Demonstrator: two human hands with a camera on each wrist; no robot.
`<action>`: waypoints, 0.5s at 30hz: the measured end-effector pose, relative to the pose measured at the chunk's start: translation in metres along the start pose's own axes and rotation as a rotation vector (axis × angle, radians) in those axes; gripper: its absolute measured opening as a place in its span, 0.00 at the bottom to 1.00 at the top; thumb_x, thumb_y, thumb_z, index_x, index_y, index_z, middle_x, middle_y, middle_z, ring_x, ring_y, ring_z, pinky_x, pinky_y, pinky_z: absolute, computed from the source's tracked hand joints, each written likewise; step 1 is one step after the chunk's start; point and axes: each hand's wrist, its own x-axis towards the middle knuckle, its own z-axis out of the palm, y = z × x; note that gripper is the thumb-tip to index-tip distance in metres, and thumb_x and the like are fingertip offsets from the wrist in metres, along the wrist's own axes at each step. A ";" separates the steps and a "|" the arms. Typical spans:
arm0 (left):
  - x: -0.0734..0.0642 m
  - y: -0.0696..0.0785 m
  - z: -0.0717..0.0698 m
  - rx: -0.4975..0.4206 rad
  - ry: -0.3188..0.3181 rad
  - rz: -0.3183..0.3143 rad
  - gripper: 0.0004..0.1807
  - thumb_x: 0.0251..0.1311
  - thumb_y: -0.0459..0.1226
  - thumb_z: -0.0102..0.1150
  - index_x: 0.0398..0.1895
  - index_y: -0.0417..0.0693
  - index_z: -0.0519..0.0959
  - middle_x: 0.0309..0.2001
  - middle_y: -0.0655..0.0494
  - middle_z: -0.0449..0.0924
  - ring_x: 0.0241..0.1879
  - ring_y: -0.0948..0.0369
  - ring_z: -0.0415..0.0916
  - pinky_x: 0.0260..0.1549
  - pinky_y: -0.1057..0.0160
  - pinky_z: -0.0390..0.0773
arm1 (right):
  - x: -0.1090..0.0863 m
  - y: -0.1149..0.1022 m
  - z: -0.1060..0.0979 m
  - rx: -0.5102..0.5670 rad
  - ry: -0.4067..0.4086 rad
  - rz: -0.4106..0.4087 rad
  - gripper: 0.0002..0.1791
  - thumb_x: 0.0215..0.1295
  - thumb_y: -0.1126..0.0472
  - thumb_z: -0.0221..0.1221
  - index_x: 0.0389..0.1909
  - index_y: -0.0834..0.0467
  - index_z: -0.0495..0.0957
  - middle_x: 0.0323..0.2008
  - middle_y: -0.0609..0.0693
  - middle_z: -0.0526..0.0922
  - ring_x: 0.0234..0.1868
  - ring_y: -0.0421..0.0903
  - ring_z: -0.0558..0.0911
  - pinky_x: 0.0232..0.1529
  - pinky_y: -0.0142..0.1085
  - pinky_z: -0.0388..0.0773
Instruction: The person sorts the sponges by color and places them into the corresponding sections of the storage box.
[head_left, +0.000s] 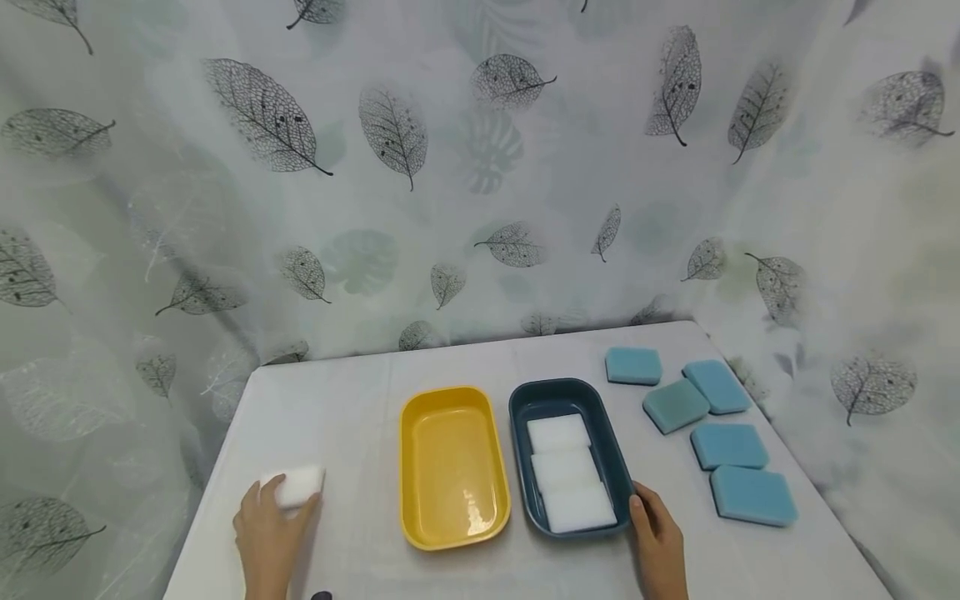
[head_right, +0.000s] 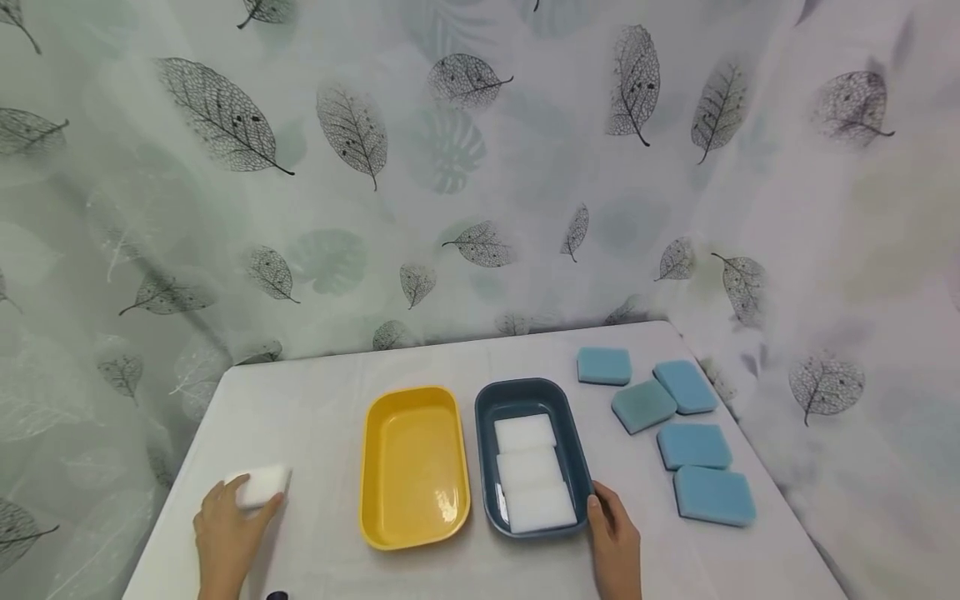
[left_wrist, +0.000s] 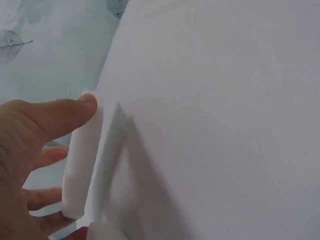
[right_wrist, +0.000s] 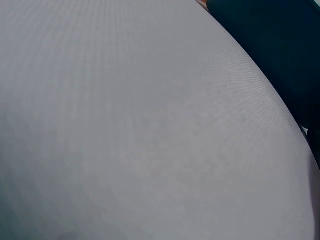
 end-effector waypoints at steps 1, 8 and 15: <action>0.001 0.001 0.000 -0.035 -0.003 0.026 0.41 0.57 0.42 0.75 0.69 0.34 0.67 0.73 0.23 0.57 0.70 0.26 0.55 0.65 0.24 0.60 | 0.000 0.000 0.000 0.003 0.001 -0.002 0.38 0.80 0.33 0.42 0.75 0.58 0.67 0.73 0.62 0.71 0.74 0.59 0.70 0.66 0.26 0.71; 0.011 0.022 -0.002 -0.248 -0.083 0.130 0.50 0.51 0.34 0.81 0.75 0.35 0.63 0.76 0.27 0.56 0.74 0.30 0.56 0.68 0.31 0.68 | 0.000 -0.001 0.001 0.020 0.021 -0.033 0.35 0.81 0.36 0.44 0.73 0.58 0.69 0.72 0.62 0.73 0.72 0.58 0.72 0.51 0.07 0.62; 0.012 0.045 -0.005 -0.310 -0.150 0.143 0.59 0.51 0.32 0.80 0.82 0.36 0.51 0.78 0.30 0.53 0.76 0.33 0.57 0.66 0.43 0.74 | 0.000 0.001 0.001 0.027 0.026 -0.034 0.35 0.81 0.36 0.45 0.73 0.58 0.69 0.71 0.62 0.74 0.72 0.58 0.73 0.51 0.07 0.61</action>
